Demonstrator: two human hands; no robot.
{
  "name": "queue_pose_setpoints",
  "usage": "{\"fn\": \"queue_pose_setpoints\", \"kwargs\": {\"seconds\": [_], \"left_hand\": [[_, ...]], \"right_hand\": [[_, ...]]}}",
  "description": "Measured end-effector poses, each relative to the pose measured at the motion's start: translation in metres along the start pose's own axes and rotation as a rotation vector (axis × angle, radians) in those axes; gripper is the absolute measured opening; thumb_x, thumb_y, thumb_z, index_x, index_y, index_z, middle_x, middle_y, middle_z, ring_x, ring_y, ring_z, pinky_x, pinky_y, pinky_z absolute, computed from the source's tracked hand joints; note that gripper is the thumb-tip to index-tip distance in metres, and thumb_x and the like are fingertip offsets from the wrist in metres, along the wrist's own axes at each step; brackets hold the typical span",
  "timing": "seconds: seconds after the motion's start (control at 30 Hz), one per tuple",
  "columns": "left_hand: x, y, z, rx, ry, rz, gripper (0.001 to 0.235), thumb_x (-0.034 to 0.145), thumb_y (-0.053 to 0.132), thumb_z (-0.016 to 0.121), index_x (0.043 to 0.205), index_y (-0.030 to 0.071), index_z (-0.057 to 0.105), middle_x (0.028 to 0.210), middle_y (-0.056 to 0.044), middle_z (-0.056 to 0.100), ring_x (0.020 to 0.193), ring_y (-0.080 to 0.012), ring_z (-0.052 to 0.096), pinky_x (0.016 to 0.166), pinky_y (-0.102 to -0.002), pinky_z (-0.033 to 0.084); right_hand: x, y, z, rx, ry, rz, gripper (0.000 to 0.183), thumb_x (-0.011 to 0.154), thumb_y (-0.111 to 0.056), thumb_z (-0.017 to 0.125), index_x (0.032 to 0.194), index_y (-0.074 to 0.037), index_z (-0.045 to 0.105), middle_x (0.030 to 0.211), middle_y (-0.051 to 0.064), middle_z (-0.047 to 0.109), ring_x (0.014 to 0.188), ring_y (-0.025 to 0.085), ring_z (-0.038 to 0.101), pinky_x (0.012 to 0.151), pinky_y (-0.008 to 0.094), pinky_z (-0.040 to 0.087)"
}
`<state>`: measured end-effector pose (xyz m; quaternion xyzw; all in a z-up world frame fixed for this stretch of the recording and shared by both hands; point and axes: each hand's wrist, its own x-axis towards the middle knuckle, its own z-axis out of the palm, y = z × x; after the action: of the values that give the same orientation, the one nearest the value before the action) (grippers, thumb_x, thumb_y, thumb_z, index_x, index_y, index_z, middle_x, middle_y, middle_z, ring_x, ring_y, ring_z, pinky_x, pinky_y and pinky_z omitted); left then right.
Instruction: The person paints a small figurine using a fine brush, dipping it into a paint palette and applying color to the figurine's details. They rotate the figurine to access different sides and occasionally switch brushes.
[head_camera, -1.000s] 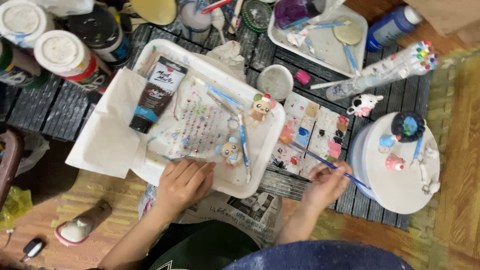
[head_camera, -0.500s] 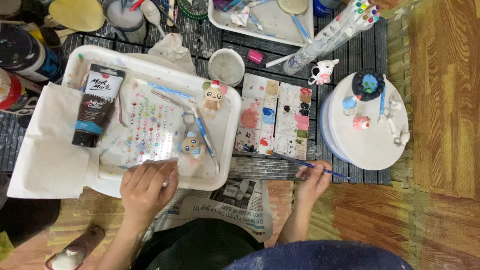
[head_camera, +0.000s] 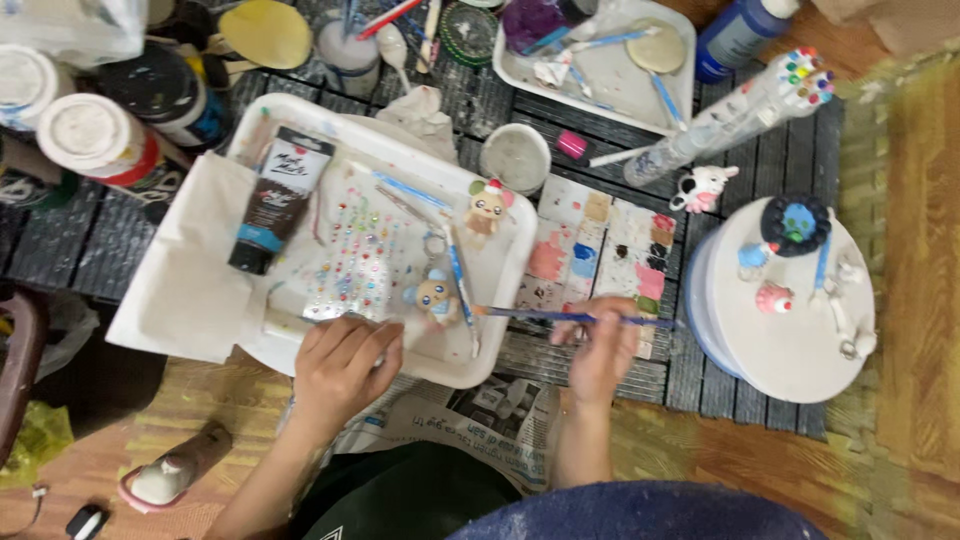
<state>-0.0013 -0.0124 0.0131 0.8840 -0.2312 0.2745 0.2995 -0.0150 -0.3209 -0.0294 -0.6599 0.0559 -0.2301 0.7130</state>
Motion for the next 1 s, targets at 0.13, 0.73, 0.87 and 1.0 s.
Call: {"fn": "queue_pose_setpoints", "kwargs": {"seconds": [0.13, 0.73, 0.87, 1.0], "left_hand": [[-0.001, -0.007, -0.004, -0.017, 0.021, -0.011, 0.018, 0.08, 0.007, 0.08, 0.095, 0.01, 0.071, 0.081, 0.002, 0.066, 0.08, -0.0172, 0.066, 0.07, -0.033, 0.046], [-0.006, -0.02, -0.012, -0.065, 0.0, 0.005, 0.021, 0.078, 0.009, 0.082, 0.097, 0.011, 0.072, 0.08, 0.001, 0.065, 0.081, -0.0183, 0.064, 0.071, -0.033, 0.047], [-0.006, -0.021, -0.011, -0.063, 0.003, 0.009, 0.021, 0.078, 0.009, 0.082, 0.097, 0.011, 0.071, 0.08, 0.001, 0.065, 0.081, -0.018, 0.064, 0.072, -0.033, 0.046], [-0.005, -0.021, -0.012, -0.063, 0.0, 0.011, 0.021, 0.078, 0.009, 0.082, 0.097, 0.011, 0.072, 0.08, 0.001, 0.065, 0.08, -0.0177, 0.064, 0.071, -0.033, 0.046]], "right_hand": [[0.019, 0.009, 0.049, 0.063, -0.207, 0.049, 0.022, 0.116, -0.027, 0.045, 0.107, -0.008, 0.05, 0.08, 0.007, 0.059, 0.064, 0.014, 0.058, 0.058, 0.025, 0.041], [0.04, -0.014, 0.07, -0.077, -0.138, 0.026, 0.019, 0.115, -0.022, 0.041, 0.105, -0.008, 0.049, 0.081, 0.006, 0.061, 0.063, 0.011, 0.057, 0.056, 0.024, 0.041], [0.033, -0.009, 0.081, -0.068, -0.254, 0.067, 0.019, 0.115, -0.022, 0.042, 0.105, -0.007, 0.05, 0.082, 0.006, 0.06, 0.065, 0.011, 0.056, 0.058, 0.023, 0.04], [0.035, -0.006, 0.083, -0.046, -0.323, 0.109, 0.019, 0.115, -0.021, 0.043, 0.108, -0.005, 0.052, 0.086, 0.006, 0.059, 0.068, 0.011, 0.056, 0.062, 0.025, 0.043]]}}
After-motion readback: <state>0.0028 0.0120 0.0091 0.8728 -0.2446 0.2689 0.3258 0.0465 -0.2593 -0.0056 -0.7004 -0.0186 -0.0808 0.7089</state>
